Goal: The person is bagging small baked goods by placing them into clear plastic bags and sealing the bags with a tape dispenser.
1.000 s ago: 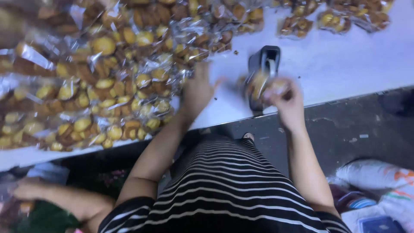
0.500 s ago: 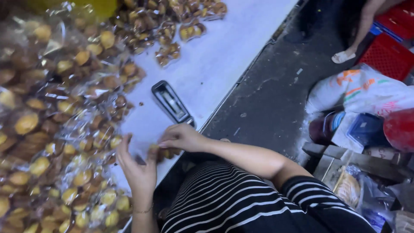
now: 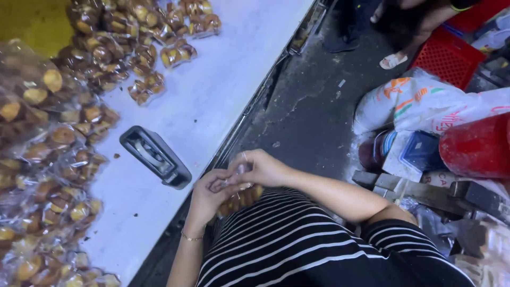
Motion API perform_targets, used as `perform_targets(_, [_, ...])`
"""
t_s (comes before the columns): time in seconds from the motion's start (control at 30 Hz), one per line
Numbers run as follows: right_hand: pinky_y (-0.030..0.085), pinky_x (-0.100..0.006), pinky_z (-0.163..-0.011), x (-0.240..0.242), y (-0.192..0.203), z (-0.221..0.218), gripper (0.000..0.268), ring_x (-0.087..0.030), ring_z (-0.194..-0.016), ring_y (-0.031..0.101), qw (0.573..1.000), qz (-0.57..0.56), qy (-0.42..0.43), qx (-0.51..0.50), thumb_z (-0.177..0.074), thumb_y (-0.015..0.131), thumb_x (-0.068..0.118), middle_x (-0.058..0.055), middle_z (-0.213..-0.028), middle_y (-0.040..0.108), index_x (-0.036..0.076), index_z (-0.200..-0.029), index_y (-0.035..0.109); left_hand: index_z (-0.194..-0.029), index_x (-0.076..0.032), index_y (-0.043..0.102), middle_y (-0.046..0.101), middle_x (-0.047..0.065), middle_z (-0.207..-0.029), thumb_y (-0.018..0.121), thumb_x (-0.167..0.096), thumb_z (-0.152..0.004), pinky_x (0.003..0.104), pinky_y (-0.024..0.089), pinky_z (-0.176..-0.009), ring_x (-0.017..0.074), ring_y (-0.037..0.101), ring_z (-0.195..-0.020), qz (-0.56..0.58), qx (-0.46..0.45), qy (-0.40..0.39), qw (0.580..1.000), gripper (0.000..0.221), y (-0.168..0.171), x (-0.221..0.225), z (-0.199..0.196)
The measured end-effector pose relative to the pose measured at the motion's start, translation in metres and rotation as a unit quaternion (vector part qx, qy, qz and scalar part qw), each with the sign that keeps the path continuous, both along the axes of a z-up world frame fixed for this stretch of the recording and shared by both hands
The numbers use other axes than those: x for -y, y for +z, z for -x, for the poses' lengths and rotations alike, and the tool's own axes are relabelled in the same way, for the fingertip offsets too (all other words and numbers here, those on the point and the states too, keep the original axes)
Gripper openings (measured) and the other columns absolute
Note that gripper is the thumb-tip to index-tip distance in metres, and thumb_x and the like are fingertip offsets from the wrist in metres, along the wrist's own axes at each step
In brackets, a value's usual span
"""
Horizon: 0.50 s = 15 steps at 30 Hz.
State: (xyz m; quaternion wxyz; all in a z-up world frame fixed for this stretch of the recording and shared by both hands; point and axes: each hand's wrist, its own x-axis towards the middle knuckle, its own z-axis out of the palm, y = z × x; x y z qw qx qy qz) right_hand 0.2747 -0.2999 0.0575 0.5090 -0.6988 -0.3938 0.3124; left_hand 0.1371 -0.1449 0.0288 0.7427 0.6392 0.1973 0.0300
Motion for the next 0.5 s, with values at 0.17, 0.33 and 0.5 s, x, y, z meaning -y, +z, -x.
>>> perform_targets(0.17, [0.054,-0.037,-0.081,0.021,-0.068,-0.044,0.024,-0.022,-0.091,0.068,0.983,-0.013,0.045,-0.176,-0.095,0.068,0.007,-0.013,-0.102,0.075,0.005,-0.119,0.063,-0.091,0.000,0.078,0.071,0.021,-0.119,0.085,-0.006,-0.080,0.048,0.053,-0.095,0.0369,0.067,-0.112,-0.130,0.118,0.048,0.983,0.014,-0.016,0.030,-0.025])
perform_targets(0.33, [0.054,-0.026,-0.066,0.019,-0.076,-0.054,0.021,-0.012,-0.075,0.064,0.982,0.043,0.078,-0.165,-0.095,0.073,0.010,-0.003,-0.085,0.073,0.006,-0.109,0.058,-0.096,-0.005,0.080,0.073,0.017,-0.111,0.084,-0.010,-0.084,0.052,0.051,-0.101,0.0398,0.068,-0.114,-0.198,0.084,0.138,0.967,0.013,-0.045,0.055,-0.013])
perform_targets(0.5, [0.060,-0.039,-0.075,0.002,-0.028,-0.041,0.016,-0.028,-0.084,0.076,0.958,-0.043,0.251,0.128,-0.091,0.076,0.008,-0.009,-0.089,0.078,0.009,-0.107,0.077,-0.119,-0.012,0.070,0.074,0.010,-0.085,0.091,-0.025,-0.077,0.039,0.058,-0.085,0.0261,0.076,-0.093,-0.019,-0.069,0.217,0.973,0.049,-0.078,0.069,0.017])
